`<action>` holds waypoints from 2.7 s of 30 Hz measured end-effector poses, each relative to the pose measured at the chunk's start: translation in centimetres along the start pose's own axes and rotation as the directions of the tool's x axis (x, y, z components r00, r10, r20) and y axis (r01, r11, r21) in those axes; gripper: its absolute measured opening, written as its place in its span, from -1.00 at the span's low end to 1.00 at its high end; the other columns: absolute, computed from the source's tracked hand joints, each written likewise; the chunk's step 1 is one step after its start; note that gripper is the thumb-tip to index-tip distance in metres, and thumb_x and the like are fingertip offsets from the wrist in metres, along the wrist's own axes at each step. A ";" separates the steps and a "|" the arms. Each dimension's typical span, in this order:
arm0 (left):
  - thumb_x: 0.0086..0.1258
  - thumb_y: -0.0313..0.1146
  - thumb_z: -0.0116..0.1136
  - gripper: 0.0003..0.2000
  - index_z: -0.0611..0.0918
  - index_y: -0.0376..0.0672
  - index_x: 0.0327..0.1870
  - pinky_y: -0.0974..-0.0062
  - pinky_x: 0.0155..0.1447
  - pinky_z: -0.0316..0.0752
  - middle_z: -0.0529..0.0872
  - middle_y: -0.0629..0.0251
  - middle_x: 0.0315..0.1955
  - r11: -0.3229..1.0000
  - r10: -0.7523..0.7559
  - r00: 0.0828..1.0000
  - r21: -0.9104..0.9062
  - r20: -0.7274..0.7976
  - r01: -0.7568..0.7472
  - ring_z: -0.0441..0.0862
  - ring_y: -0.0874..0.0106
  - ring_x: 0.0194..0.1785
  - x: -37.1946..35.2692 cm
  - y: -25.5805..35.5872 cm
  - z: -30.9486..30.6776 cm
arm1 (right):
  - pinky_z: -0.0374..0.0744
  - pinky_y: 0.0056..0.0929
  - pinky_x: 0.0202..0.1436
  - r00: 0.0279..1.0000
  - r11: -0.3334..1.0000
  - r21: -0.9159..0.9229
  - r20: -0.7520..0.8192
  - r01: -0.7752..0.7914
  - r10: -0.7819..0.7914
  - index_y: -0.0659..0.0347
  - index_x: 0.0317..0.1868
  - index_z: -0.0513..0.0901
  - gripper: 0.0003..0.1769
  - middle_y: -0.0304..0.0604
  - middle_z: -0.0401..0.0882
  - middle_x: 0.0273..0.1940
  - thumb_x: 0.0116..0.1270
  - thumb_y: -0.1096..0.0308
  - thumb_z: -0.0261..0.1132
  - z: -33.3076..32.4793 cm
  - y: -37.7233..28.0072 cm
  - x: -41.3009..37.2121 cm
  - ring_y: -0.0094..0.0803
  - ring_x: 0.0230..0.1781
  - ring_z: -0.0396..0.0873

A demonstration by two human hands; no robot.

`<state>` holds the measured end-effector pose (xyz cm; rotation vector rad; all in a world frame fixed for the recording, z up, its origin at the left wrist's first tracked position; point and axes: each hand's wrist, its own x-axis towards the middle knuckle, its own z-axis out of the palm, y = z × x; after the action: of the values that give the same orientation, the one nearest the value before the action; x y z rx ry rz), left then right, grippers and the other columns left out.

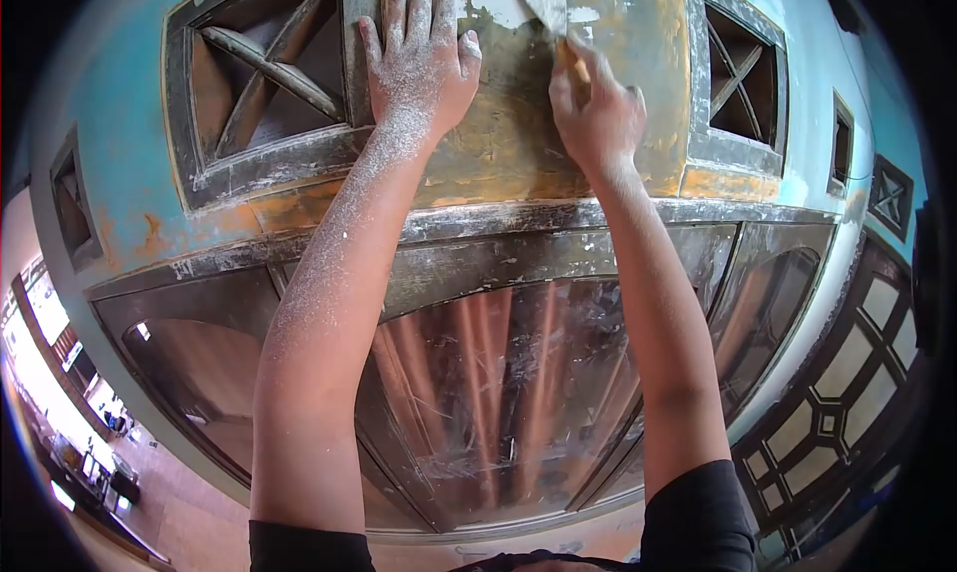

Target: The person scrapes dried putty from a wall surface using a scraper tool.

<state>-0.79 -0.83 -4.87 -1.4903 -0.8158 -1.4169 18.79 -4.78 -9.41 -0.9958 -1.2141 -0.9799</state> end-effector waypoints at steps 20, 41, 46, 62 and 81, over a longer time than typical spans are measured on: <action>0.50 -0.08 0.08 -0.28 0.28 -0.18 0.63 -0.09 0.72 -0.13 0.13 0.07 0.68 0.997 0.034 0.999 -0.062 -0.041 -0.036 0.00 0.08 0.73 -0.6 -0.3 -0.3 | 0.67 -0.07 -0.06 0.992 0.998 -0.042 -0.114 0.051 -0.055 -0.39 0.33 0.62 -0.55 -0.11 0.79 -0.37 0.46 -0.07 0.28 2.3 -1.9 4.8 -0.01 -0.33 0.74; 0.59 0.05 -0.03 -0.29 0.22 -0.08 0.68 -0.25 0.70 -0.23 0.07 0.21 0.71 0.999 0.034 0.996 0.037 -0.086 -0.031 -0.10 0.16 0.76 -0.8 -1.1 1.6 | 0.49 -0.07 0.25 0.994 0.994 -0.019 0.001 0.112 -0.112 -0.37 0.35 0.62 -0.50 -0.14 0.84 -0.25 0.44 -0.11 0.22 2.8 -3.2 5.2 -0.10 -0.23 0.80; 0.58 0.05 -0.01 -0.27 0.21 -0.10 0.67 -0.27 0.70 -0.24 0.07 0.20 0.71 0.998 0.030 0.997 0.058 -0.070 -0.026 -0.11 0.15 0.76 -0.9 -1.0 1.5 | 0.54 -0.10 0.17 0.976 0.973 -0.116 -0.055 0.202 -0.209 -0.36 0.29 0.66 -0.55 -0.16 0.83 -0.29 0.42 -0.10 0.24 3.4 -4.2 7.1 -0.13 -0.29 0.80; 0.58 0.04 -0.02 -0.29 0.25 -0.14 0.65 -0.23 0.71 -0.20 0.11 0.16 0.69 0.998 0.034 0.997 0.051 -0.068 -0.031 -0.05 0.11 0.75 -0.9 -1.0 1.5 | 0.67 0.07 0.04 0.997 0.997 0.000 0.003 0.073 -0.073 -0.06 0.31 0.66 -0.52 0.12 0.80 -0.15 0.47 -0.01 0.23 2.8 -6.7 10.5 0.09 -0.11 0.78; 0.57 0.05 0.00 -0.30 0.28 -0.11 0.64 -0.16 0.71 -0.14 0.16 0.17 0.67 0.999 0.046 0.994 0.029 -0.095 -0.043 0.00 0.10 0.73 -0.8 -0.9 1.1 | 0.55 -0.15 0.12 0.982 0.980 -0.175 -0.142 0.097 -0.123 -0.35 0.38 0.55 -0.51 -0.07 0.81 -0.35 0.48 -0.09 0.21 3.0 -0.5 8.5 -0.06 -0.23 0.79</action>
<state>-1.29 0.65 -5.47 -1.4010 -0.7358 -1.4271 18.28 -2.56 -0.72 -0.9724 -1.0815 -1.2403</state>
